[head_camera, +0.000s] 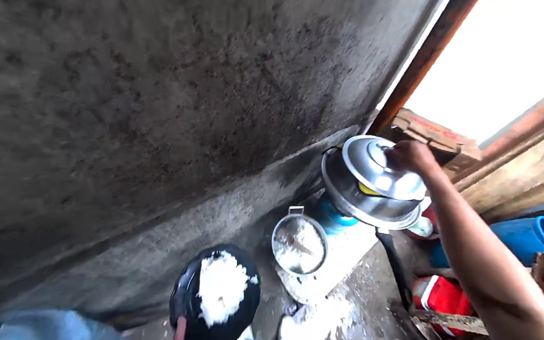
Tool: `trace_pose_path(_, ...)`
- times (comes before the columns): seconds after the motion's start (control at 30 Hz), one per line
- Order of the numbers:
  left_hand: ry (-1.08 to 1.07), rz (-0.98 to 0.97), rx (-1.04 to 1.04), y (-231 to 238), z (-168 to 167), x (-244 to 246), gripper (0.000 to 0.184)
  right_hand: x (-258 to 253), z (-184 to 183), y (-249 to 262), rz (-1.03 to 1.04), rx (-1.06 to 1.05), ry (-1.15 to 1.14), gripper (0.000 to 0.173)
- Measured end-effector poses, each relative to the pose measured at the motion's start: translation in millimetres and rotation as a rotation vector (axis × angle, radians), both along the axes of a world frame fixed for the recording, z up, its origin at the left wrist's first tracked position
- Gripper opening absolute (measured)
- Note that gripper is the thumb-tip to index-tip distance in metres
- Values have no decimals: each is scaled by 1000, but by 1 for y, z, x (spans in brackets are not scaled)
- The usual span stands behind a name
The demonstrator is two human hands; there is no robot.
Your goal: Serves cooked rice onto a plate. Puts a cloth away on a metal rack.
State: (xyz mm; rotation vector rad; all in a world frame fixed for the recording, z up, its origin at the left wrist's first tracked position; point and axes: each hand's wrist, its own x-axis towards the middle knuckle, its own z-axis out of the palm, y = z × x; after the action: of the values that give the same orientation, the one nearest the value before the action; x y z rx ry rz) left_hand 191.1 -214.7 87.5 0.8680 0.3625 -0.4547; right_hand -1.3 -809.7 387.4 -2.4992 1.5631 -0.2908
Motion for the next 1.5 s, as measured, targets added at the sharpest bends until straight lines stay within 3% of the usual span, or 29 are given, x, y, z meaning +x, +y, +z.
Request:
trace_pose_path(0.17,100,103,64,11,13,0,37,4,16,32,124,-102,-165,41)
trace_pose_path(0.27,129,152,156,27,23,2,36,36,48,104,259,-164,-221,39)
trace_pose_path(0.37,101,166,196,46,25,3,35,69,46,195,325,-102,-316,30)
trace_pose_path(0.43,70,153,184,53,27,5,38,84,4,236,329,-20,-382,25)
trace_pose_path(0.57,83,209,182,53,27,8,34,107,-131,278,219,322,-289,28)
trace_pose_path(0.7,122,245,184,49,31,9,32,105,-248,269,45,514,-171,36)
trace_pose_path(0.83,131,222,169,46,36,3,34,86,-303,239,-121,576,-157,40)
trace_pose_path(1.0,122,183,147,50,40,5,35,84,-326,204,-234,597,-51,46)
trace_pose_path(1.13,127,134,129,46,47,18,36,92,-328,205,-268,586,55,50)
trace_pose_path(1.5,181,89,104,32,46,32,36,93,-339,217,-274,545,-13,45)
